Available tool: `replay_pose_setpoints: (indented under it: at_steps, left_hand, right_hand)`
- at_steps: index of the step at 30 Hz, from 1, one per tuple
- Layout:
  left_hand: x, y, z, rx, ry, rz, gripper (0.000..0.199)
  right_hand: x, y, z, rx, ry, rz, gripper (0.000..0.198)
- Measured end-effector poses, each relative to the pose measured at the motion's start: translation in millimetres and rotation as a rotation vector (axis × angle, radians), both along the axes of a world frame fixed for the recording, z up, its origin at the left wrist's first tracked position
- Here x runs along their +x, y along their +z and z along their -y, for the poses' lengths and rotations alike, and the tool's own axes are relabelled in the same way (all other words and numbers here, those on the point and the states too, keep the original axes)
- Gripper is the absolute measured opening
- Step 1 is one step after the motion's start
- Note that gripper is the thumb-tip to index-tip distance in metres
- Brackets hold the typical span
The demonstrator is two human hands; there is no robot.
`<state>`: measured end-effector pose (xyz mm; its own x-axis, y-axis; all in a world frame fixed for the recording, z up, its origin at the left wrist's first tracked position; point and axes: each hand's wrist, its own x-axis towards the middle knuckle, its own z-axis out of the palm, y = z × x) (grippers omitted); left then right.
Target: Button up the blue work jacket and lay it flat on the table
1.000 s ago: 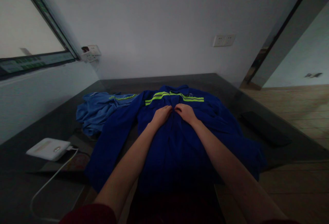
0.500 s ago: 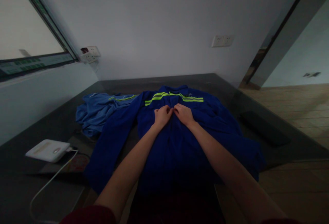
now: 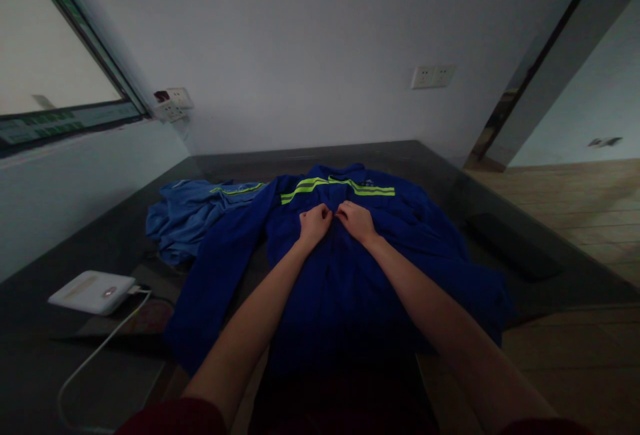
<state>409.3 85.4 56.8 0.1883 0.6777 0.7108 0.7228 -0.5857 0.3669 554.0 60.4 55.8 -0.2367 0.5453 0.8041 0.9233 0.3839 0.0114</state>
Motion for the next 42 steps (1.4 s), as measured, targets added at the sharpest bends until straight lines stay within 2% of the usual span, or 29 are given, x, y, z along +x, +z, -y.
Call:
replay_pose_setpoints:
  at_steps: [8, 14, 17, 20, 23, 26, 29, 35, 38, 42]
  left_hand:
    - [-2, -1.8, -7, 0.086, -0.105, 0.005, 0.017]
    - [-3, 0.4, -3, 0.147, -0.055, -0.079, 0.016]
    - [-5, 4.3, 5, 0.204, -0.022, -0.162, 0.016]
    - [-7, 8.0, 11, 0.283, -0.001, -0.236, 0.017]
    - [-8, 8.3, 10, 0.297, -0.024, -0.214, 0.017]
    - [-6, 5.8, 2, 0.166, -0.088, -0.104, 0.014]
    - [-5, 3.6, -5, 0.024, -0.133, -0.035, 0.015]
    - [-1, 0.7, -5, -0.056, -0.131, -0.108, 0.022]
    - [1, -2.0, -3, -0.081, -0.113, -0.111, 0.026]
    - [3, -4.0, -5, -0.069, -0.143, -0.062, 0.02]
  right_hand:
    - [8, -2, -13, 0.01, 0.186, -0.201, 0.01]
    - [9, -2, -19, 0.003, 0.348, -0.456, 0.014]
    - [7, -2, -22, -0.096, 0.403, -0.622, 0.017]
    - [6, -2, -26, -0.296, 0.492, -0.876, 0.022]
    - [6, -3, -27, -0.425, 0.55, -1.02, 0.026]
    - [7, -5, -28, -0.399, 0.543, -0.983, 0.025]
    - [9, -7, -28, -0.3, 0.492, -0.827, 0.022]
    - [10, -11, -28, -0.138, 0.351, -0.55, 0.014]
    - [11, -11, -28, -0.126, 0.36, -0.531, 0.014]
    - [11, -9, -28, -0.213, 0.459, -0.675, 0.016]
